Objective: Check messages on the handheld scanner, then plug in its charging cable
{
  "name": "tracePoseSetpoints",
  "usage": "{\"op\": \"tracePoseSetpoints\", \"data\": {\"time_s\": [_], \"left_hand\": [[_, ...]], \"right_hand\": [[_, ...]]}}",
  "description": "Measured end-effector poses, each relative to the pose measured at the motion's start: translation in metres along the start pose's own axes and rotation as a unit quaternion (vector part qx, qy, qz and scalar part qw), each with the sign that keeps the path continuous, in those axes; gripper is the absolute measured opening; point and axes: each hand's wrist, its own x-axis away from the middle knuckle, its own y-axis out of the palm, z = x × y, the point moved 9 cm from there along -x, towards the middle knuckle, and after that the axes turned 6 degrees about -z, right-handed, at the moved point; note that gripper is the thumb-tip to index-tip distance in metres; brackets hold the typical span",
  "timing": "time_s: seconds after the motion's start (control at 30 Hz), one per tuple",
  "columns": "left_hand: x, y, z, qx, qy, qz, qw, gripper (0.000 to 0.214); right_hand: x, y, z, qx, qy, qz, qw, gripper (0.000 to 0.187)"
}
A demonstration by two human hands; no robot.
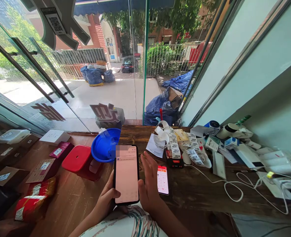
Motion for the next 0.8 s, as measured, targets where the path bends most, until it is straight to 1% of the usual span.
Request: {"op": "tracePoseSetpoints", "data": {"time_s": [0.07,0.2,0.27,0.33,0.43,0.53,0.6,0.7,0.8], "left_hand": [[0.0,0.002,0.001,0.01,0.006,-0.015,1.0,0.108],[0.001,0.005,0.002,0.011,0.009,-0.035,0.999,0.111],[0.0,0.004,0.002,0.009,0.006,-0.033,0.999,0.109],[-0.001,0.003,0.002,0.013,0.009,-0.025,1.0,0.109],[-0.001,0.004,0.002,0.02,0.011,-0.023,0.999,0.111],[-0.001,0.008,0.002,0.015,0.004,-0.038,0.999,0.111],[0.0,0.009,0.002,0.007,-0.001,-0.042,0.999,0.112],[0.001,0.011,0.002,-0.005,-0.003,-0.056,0.998,0.112],[0.003,0.012,0.004,-0.002,0.006,-0.064,0.998,0.11]], "right_hand": [[0.005,0.001,0.007,-0.038,0.013,0.012,0.999,0.058],[0.013,0.003,0.012,-0.074,0.014,0.022,0.997,0.055],[0.013,0.008,0.019,-0.12,0.057,0.006,0.991,0.053],[0.012,0.018,0.029,-0.199,0.133,-0.03,0.971,0.051],[0.008,0.033,0.031,-0.315,0.218,-0.07,0.921,0.045],[-0.004,0.035,0.028,-0.387,0.26,-0.056,0.883,0.039],[-0.013,0.033,0.027,-0.407,0.282,-0.036,0.868,0.036],[-0.022,0.029,0.03,-0.398,0.299,-0.016,0.867,0.031],[-0.026,0.026,0.032,-0.377,0.297,-0.008,0.877,0.029]]}}
